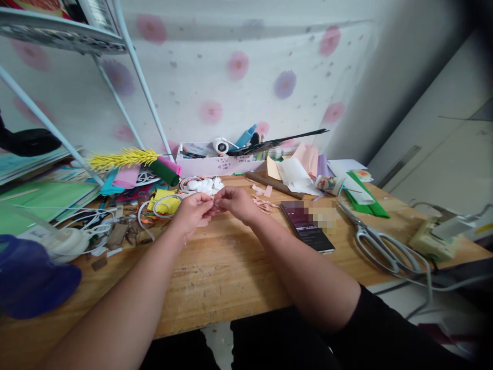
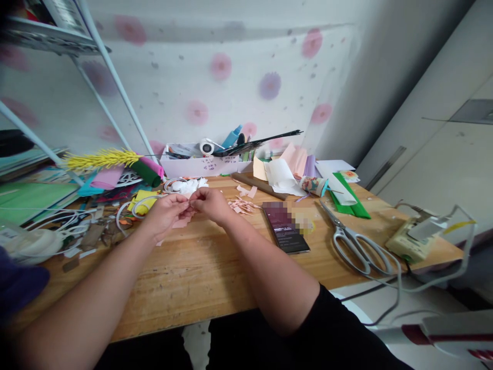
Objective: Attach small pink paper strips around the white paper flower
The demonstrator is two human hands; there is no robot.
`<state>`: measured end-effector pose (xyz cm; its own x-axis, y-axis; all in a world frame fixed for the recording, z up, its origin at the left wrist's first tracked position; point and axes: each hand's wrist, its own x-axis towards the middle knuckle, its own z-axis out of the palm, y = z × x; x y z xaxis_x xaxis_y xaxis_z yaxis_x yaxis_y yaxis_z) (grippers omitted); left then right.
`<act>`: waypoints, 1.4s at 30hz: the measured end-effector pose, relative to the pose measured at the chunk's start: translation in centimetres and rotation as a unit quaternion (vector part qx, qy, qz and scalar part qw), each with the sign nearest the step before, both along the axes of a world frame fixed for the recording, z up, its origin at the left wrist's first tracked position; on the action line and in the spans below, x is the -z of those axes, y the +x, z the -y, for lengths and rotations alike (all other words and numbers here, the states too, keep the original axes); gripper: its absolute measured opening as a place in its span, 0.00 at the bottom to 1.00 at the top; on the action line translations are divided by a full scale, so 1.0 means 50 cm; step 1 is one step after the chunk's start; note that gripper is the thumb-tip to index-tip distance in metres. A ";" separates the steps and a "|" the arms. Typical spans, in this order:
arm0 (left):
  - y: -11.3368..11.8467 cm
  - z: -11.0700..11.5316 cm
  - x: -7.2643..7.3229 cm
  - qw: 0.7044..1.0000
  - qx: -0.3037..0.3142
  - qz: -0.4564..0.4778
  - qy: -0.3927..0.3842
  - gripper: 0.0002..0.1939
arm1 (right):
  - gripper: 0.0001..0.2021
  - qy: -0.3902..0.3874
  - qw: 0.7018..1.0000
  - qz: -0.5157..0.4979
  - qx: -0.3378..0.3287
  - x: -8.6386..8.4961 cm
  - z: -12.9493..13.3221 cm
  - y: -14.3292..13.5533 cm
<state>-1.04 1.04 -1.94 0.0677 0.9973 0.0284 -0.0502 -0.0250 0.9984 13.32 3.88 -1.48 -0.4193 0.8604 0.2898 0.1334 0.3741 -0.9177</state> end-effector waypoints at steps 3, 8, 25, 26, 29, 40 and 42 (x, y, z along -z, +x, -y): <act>0.000 -0.002 -0.001 1.000 -0.011 0.009 -0.005 0.11 | 0.06 -0.014 0.999 -0.019 -0.030 -0.001 0.003 -0.002; 0.002 0.003 -0.006 0.999 -0.005 0.007 -0.035 0.10 | 0.07 0.050 0.999 0.012 0.018 0.000 0.005 -0.005; 0.009 0.004 -0.012 0.993 -0.007 0.112 0.043 0.07 | 0.10 0.090 0.993 -0.065 0.050 -0.001 0.014 -0.023; 0.009 0.003 -0.011 0.992 -0.004 0.119 0.042 0.06 | 0.10 0.099 0.991 -0.065 0.060 0.000 0.015 -0.024; 0.011 0.003 -0.009 0.992 0.003 0.124 0.035 0.06 | 0.10 0.101 0.989 -0.073 0.082 0.000 0.015 -0.028; 0.012 0.006 -0.011 0.989 0.031 0.144 0.026 0.06 | 0.08 0.132 0.979 -0.096 0.125 0.000 0.019 -0.033; 0.012 0.005 -0.009 0.986 0.031 0.160 0.031 0.06 | 0.08 0.135 0.979 -0.099 0.113 -0.003 0.022 -0.034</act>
